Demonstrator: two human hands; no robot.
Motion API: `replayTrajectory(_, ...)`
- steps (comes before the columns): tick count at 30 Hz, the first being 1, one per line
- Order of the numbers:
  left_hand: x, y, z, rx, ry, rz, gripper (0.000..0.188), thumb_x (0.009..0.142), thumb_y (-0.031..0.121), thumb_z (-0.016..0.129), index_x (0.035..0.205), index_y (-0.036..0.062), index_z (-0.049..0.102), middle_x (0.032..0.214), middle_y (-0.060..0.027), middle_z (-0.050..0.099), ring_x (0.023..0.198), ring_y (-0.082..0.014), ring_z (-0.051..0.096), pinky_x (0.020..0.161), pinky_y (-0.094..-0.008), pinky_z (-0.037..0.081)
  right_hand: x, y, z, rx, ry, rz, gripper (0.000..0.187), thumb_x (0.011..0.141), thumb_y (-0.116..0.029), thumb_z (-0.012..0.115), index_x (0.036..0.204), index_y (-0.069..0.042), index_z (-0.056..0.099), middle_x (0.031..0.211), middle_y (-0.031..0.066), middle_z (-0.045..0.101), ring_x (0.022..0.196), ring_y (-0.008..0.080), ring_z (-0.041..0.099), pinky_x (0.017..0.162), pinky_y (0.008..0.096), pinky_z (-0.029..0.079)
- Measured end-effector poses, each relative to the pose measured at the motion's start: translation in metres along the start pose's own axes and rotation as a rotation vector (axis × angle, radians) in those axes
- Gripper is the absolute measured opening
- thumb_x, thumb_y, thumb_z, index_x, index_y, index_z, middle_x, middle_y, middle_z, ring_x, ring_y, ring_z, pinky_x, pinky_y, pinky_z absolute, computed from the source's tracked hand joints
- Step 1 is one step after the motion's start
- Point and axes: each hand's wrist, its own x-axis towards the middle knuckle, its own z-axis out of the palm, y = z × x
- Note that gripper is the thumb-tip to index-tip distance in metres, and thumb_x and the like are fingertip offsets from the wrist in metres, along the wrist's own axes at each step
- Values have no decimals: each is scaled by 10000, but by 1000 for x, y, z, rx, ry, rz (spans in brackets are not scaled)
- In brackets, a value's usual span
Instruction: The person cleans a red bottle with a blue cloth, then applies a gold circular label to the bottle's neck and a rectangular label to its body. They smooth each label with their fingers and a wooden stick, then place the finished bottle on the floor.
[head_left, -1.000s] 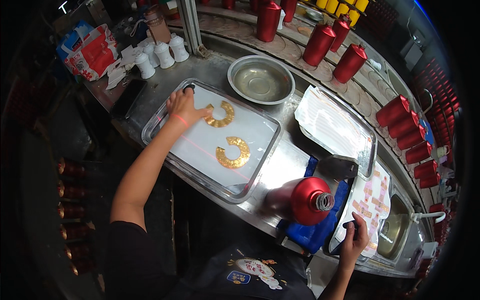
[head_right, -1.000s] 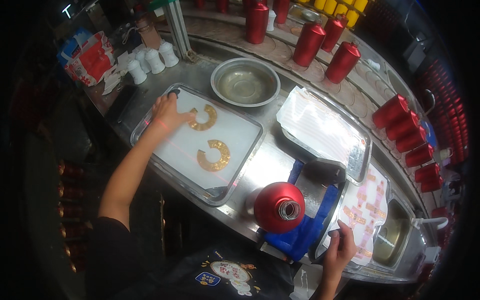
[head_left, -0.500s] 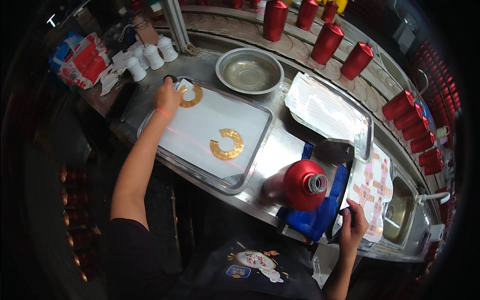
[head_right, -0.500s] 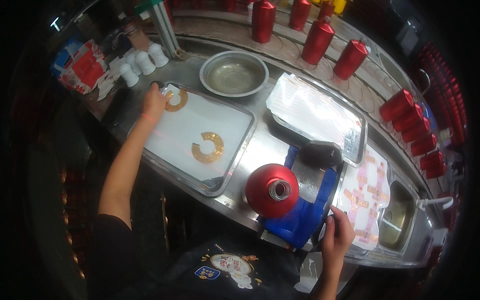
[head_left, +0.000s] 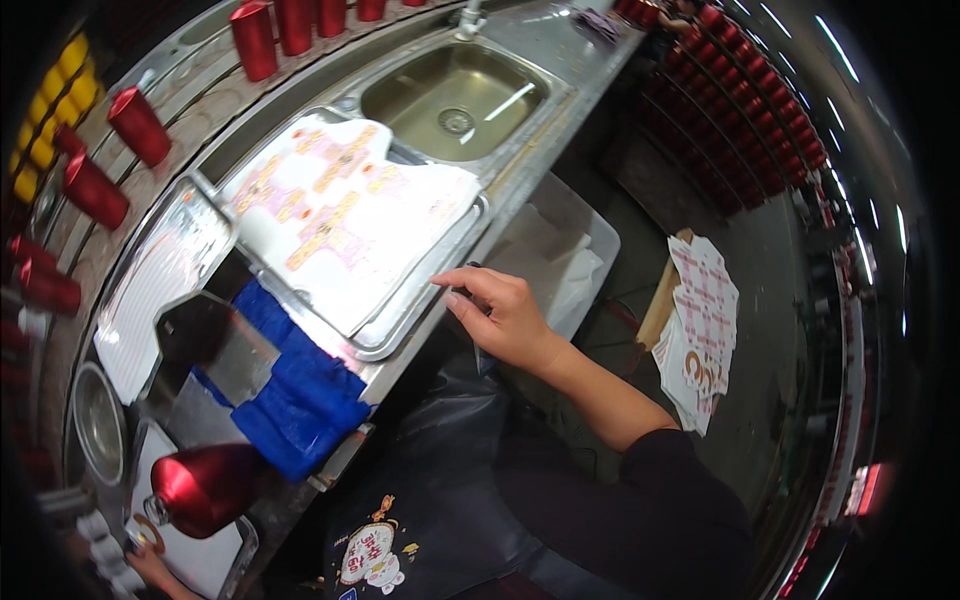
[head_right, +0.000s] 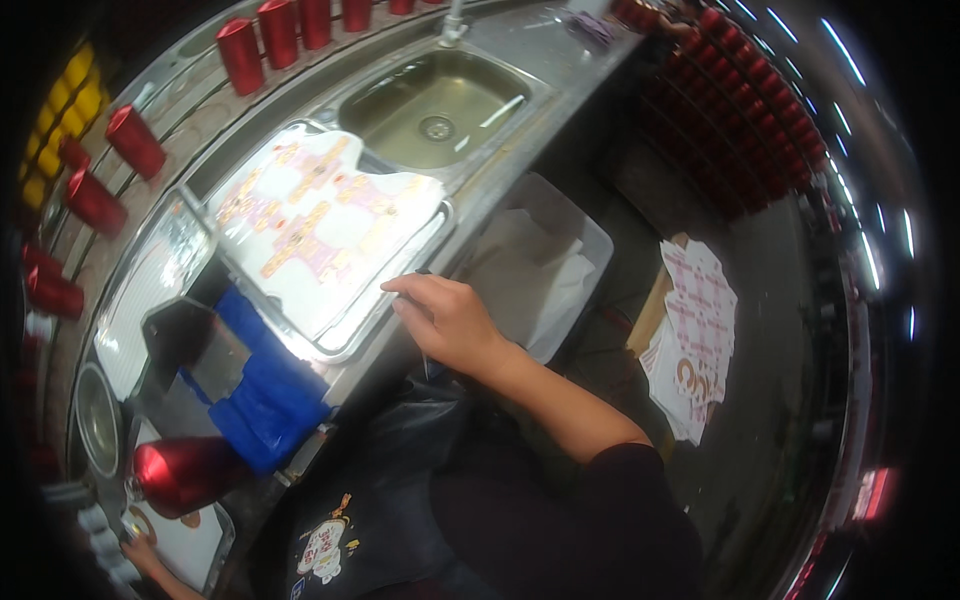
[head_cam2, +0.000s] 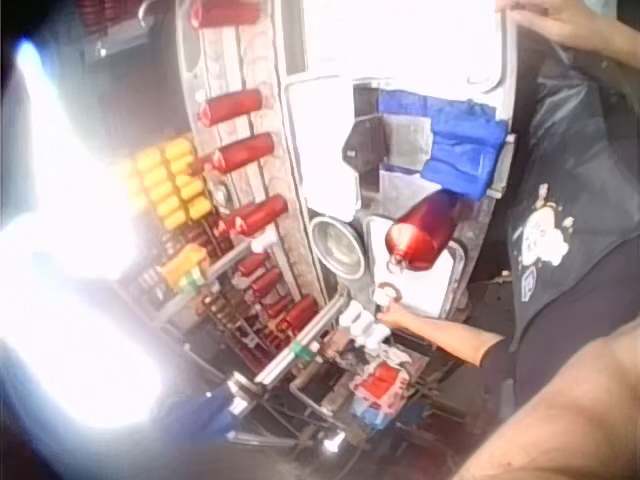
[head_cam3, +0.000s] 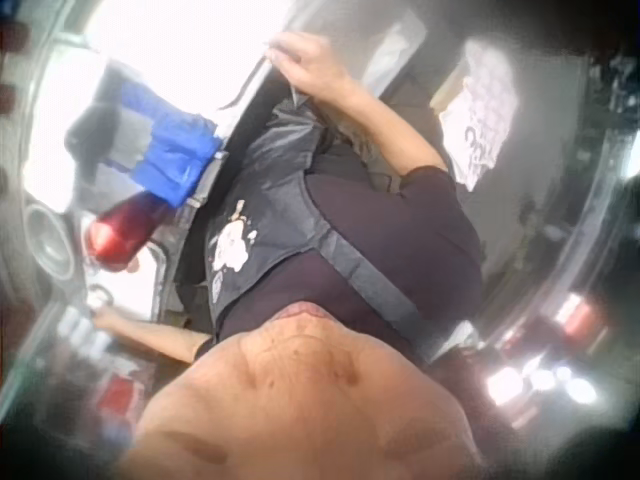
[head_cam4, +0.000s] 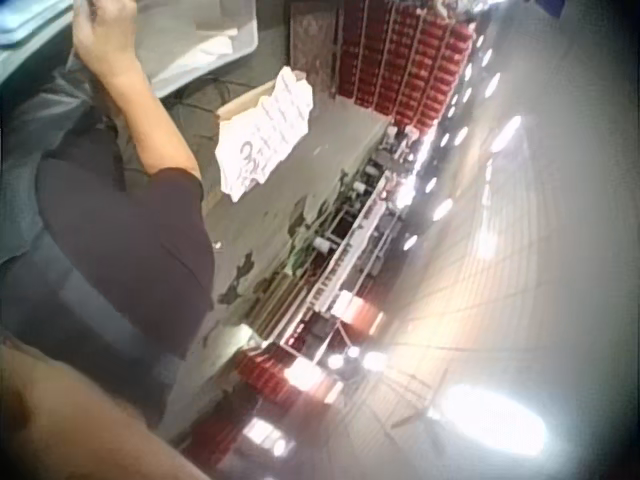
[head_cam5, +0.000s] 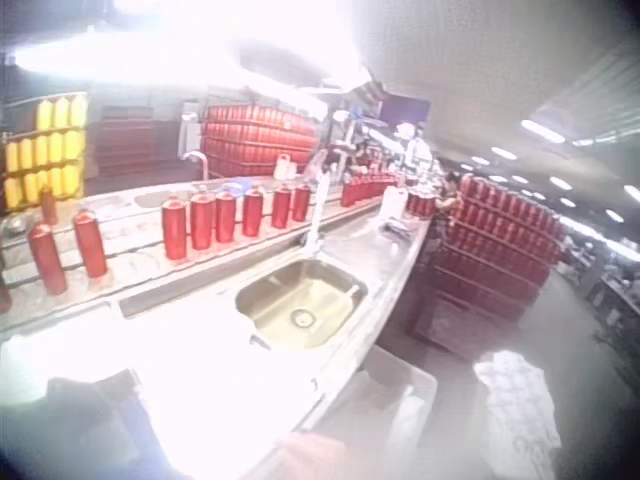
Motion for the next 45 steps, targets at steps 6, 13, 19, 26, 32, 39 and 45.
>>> replayTrajectory(6, 54, 200, 71, -96, -127, 402, 384, 951, 180, 716, 1164, -100, 562, 932, -110, 699, 841, -187, 675, 754, -311, 546, -80, 85, -66, -122, 346, 425, 170, 921, -45, 671, 1083, -24, 715, 912, 33, 663, 614, 48, 516, 570, 220, 424)
replayTrajectory(13, 34, 327, 80, -90, -154, 568, 379, 950, 182, 718, 1156, -99, 566, 926, -111, 699, 836, -189, 675, 750, -313, 546, -236, 180, -141, -702, 753, 704, 147, 877, -126, 700, 991, -42, 739, 861, 132, 712, 649, 206, 634, 634, 321, 501)
replayTrajectory(19, 4, 402, 75, -125, -126, 653, 376, 948, 183, 719, 1149, -97, 570, 922, -111, 699, 832, -190, 675, 746, -315, 546, -409, 235, -246, -871, 1228, 1168, 209, 859, -173, 617, 956, -50, 756, 932, 188, 731, 900, 378, 695, 828, 441, 541)
replayTrajectory(26, -41, 466, 30, -173, -42, 732, 371, 947, 184, 720, 1141, -96, 573, 917, -112, 699, 828, -192, 675, 742, -318, 546, -551, 294, -349, -262, 1702, 1354, 483, 837, -185, 558, 1247, 54, 646, 1210, 229, 699, 1095, 373, 676, 910, 421, 511)
replayTrajectory(32, -69, 479, -20, -202, 62, 741, 367, 945, 185, 722, 1134, -95, 577, 912, -112, 699, 824, -194, 675, 738, -320, 546, -578, 332, -381, -69, 1620, 1400, 527, 894, -321, 645, 1226, 88, 627, 1204, 267, 680, 1107, 389, 647, 924, 415, 496)
replayTrajectory(39, -96, 494, -49, -205, 130, 738, 363, 943, 187, 723, 1126, -93, 580, 907, -113, 699, 819, -196, 676, 734, -322, 547, -624, 368, -397, -426, 1530, 1695, 501, 861, -408, 744, 1049, 56, 732, 1093, 223, 736, 1087, 357, 682, 946, 421, 497)
replayTrajectory(45, -97, 519, -51, -189, 146, 772, 360, 942, 188, 724, 1119, -92, 584, 902, -113, 699, 815, -198, 676, 730, -324, 547, -604, 352, -398, -450, 1494, 1710, 466, 809, -362, 798, 981, 66, 730, 956, 190, 755, 951, 333, 720, 832, 385, 537)
